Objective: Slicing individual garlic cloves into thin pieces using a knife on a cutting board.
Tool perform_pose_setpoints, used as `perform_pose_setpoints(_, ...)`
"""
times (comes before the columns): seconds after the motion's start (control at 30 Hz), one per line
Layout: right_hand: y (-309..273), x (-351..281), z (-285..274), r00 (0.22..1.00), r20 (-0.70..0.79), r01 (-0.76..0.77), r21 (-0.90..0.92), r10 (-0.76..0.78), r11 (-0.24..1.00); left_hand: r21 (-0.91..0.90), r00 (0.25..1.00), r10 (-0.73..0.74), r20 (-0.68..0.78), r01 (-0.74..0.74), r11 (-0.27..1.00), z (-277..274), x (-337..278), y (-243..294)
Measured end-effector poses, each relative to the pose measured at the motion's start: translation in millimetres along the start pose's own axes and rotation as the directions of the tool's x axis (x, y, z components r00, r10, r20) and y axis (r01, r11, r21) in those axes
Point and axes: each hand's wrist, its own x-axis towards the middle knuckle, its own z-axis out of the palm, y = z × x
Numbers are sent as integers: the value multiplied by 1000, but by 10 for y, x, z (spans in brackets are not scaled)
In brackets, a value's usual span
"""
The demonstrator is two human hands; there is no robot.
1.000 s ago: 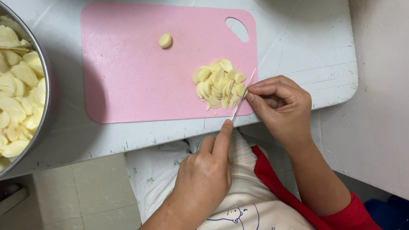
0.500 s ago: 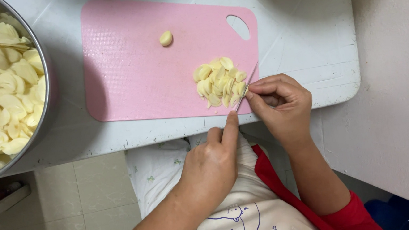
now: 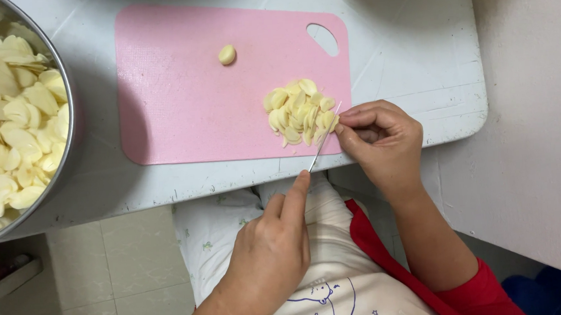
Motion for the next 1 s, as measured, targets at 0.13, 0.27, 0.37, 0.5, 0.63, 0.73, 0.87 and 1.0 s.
perform_pose_setpoints(0.13,17,-2,5,1000,-16,-11,8,11,1000,31,999,46,-29,-45,999,23,-51,-3)
perform_pose_setpoints(0.27,28,-3,3,1000,-17,-14,-16,13,1000,58,998,43,-35,-41,997,67,-88,-18)
perform_pose_setpoints(0.37,21,-1,2,1000,-12,7,-18,-7,1000,106,998,56,-21,-54,993,99,-89,-17)
perform_pose_setpoints(0.5,2,2,5,1000,-10,-1,-16,1,1000,87,997,63,-34,-60,994,178,-64,-19)
perform_pose_setpoints(0.63,14,5,-1,1000,-6,1,-19,-1,1000,124,998,68,-10,-67,990,211,-14,-15)
perform_pose_setpoints(0.73,8,6,3,1000,-10,-13,-20,13,1000,102,996,84,-31,-80,992,255,16,-33)
perform_pose_setpoints(0.87,15,5,8,1000,-16,-12,0,12,1000,115,992,107,-69,-99,988,266,99,-15)
perform_pose_setpoints(1.0,13,3,6,1000,-11,-5,-19,5,1000,143,993,103,-61,-93,985,294,183,7)
